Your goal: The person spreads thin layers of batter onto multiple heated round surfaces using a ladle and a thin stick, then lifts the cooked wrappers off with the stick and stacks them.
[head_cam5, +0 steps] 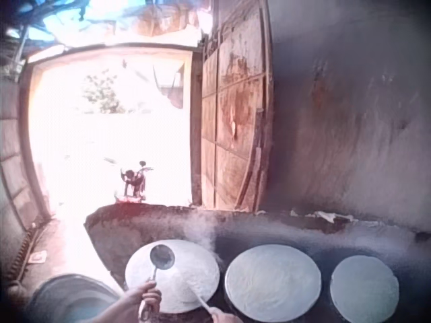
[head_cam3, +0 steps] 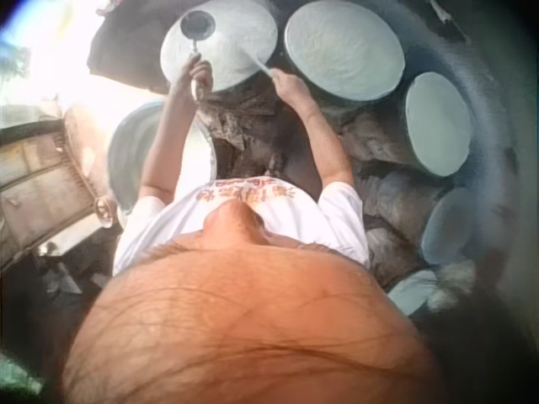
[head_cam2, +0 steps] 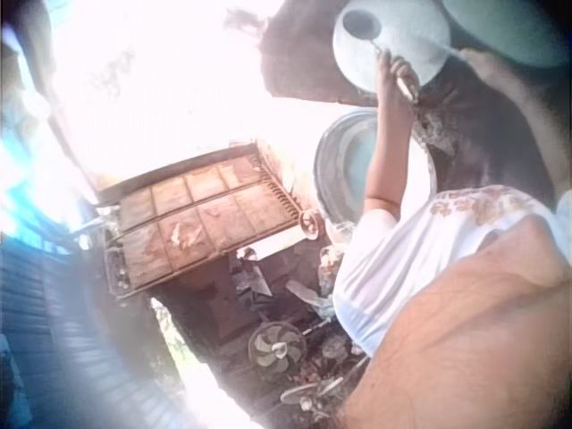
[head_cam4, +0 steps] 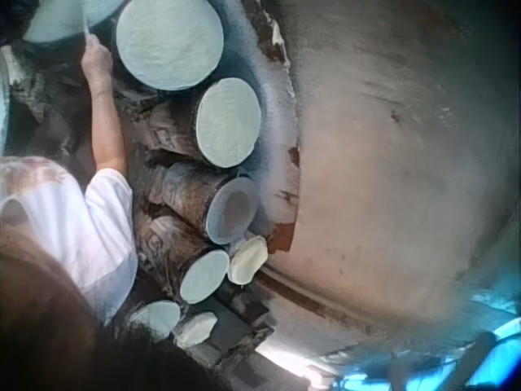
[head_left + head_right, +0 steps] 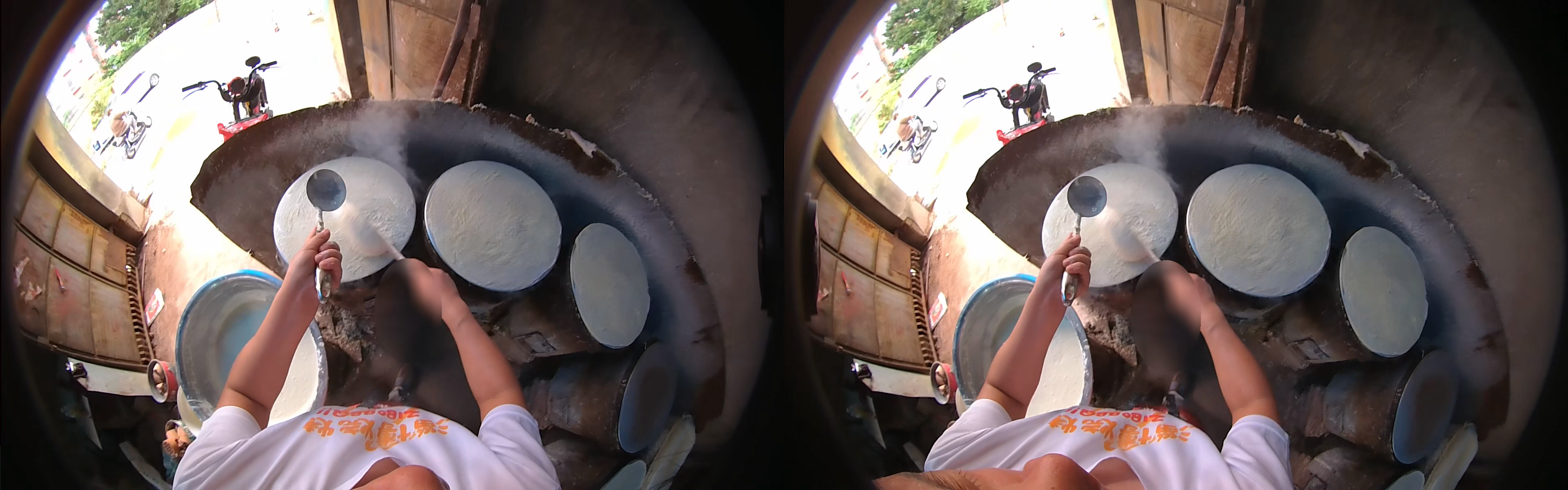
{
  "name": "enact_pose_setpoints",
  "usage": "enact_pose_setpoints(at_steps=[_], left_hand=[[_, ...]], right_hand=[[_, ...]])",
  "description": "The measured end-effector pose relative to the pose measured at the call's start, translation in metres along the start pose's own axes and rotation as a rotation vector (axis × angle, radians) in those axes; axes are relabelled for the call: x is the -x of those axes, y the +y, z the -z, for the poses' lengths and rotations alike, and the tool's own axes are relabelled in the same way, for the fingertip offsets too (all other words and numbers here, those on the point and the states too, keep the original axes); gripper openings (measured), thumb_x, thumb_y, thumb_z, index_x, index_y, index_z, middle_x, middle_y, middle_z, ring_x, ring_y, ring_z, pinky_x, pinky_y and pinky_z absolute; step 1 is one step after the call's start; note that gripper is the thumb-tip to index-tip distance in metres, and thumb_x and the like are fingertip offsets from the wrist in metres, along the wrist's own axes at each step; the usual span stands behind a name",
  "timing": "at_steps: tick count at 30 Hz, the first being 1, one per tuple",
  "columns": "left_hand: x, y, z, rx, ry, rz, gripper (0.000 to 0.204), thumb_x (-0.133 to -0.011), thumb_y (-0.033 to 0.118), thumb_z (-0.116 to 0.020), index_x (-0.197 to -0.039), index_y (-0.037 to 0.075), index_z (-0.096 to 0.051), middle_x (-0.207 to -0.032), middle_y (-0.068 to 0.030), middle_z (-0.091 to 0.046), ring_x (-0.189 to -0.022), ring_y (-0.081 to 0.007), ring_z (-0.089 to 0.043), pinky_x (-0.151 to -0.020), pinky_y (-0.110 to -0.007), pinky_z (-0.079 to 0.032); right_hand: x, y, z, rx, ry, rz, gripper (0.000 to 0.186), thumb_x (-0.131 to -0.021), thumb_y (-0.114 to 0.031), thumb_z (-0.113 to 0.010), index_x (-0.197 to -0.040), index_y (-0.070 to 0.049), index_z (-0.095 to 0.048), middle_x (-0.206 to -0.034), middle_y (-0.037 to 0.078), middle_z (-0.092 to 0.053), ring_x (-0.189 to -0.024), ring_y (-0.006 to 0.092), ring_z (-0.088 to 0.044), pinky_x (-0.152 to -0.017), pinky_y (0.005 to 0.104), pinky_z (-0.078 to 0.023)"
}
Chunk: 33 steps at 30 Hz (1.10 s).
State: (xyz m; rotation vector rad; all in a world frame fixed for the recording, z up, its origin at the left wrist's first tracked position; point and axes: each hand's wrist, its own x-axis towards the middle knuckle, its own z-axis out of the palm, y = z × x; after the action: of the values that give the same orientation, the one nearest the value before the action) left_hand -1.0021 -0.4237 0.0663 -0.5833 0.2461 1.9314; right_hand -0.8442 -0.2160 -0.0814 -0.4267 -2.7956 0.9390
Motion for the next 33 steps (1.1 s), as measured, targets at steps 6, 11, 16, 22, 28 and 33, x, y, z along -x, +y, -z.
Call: enact_pose_setpoints(at_steps=[6, 11, 16, 22, 28, 33], left_hand=[[-0.001, 0.011, 0.025, -0.107, -0.030, -0.056, 0.010, -0.095, 0.014, -0.053, -0.087, 0.018, -0.047, -0.060, 0.0054, -0.033, -0.045, -0.0033, -0.032, -0.038, -0.019, -0.028], [-0.022, -0.052, 0.088, -0.262, 0.134, -0.386, 0.006, -0.097, 0.014, -0.047, -0.099, 0.020, -0.045, -0.061, 0.0045, -0.034, -0.044, -0.0056, -0.032, -0.037, -0.019, -0.028], [0.027, -0.048, 0.073, 0.417, -0.136, 0.083, 0.035, -0.095, 0.022, -0.049, -0.063, 0.012, -0.040, -0.051, 0.0044, -0.036, -0.040, -0.0063, -0.036, -0.037, -0.019, -0.033], [0.125, -0.064, -0.014, 0.458, -0.512, 0.219, 0.039, -0.100, 0.030, -0.039, -0.066, 0.011, -0.036, -0.049, 0.0036, -0.036, -0.036, -0.0072, -0.037, -0.033, -0.021, -0.038], [0.105, -0.026, -0.040, 0.223, -0.489, 0.224, 0.036, -0.099, 0.024, -0.041, -0.066, 0.009, -0.036, -0.048, 0.0023, -0.034, -0.038, -0.0065, -0.036, -0.039, -0.021, -0.039], [0.069, -0.045, -0.036, 0.217, -0.290, 0.228, 0.035, -0.096, 0.017, -0.044, -0.063, 0.009, -0.038, -0.052, 0.0013, -0.038, -0.042, -0.0077, -0.037, -0.042, -0.022, -0.038]], right_hand=[[0.060, -0.033, -0.038, -0.448, 0.465, -0.086, 0.020, -0.087, -0.007, -0.052, -0.105, -0.001, -0.059, -0.094, 0.012, -0.064, -0.082, 0.0259, -0.062, -0.071, 0.0333, -0.050], [0.059, -0.083, -0.091, -0.534, 0.291, -0.051, 0.005, -0.087, -0.003, -0.053, -0.089, 0.000, -0.056, -0.077, 0.013, -0.055, -0.073, 0.0257, -0.055, -0.066, 0.0376, -0.045], [0.034, -0.117, -0.042, -0.167, 0.424, 0.215, 0.016, -0.084, -0.003, -0.057, -0.100, 0.001, -0.059, -0.080, 0.017, -0.056, -0.074, 0.0311, -0.055, -0.065, 0.0384, -0.044], [-0.005, -0.086, -0.005, -0.370, 0.800, -0.188, 0.034, -0.093, -0.031, -0.044, -0.099, -0.004, -0.065, -0.090, 0.020, -0.064, -0.086, 0.0303, -0.061, -0.072, 0.0392, -0.047], [0.062, -0.155, 0.026, 0.001, 0.311, 0.113, 0.007, -0.077, -0.016, -0.066, -0.079, -0.009, -0.067, -0.072, 0.015, -0.061, -0.069, 0.0317, -0.059, -0.064, 0.0393, -0.047], [0.109, -0.076, -0.007, -0.337, 0.378, -0.024, 0.009, -0.083, -0.007, -0.053, -0.076, -0.004, -0.056, -0.069, 0.014, -0.053, -0.061, 0.0289, -0.053, -0.056, 0.0409, -0.043]])
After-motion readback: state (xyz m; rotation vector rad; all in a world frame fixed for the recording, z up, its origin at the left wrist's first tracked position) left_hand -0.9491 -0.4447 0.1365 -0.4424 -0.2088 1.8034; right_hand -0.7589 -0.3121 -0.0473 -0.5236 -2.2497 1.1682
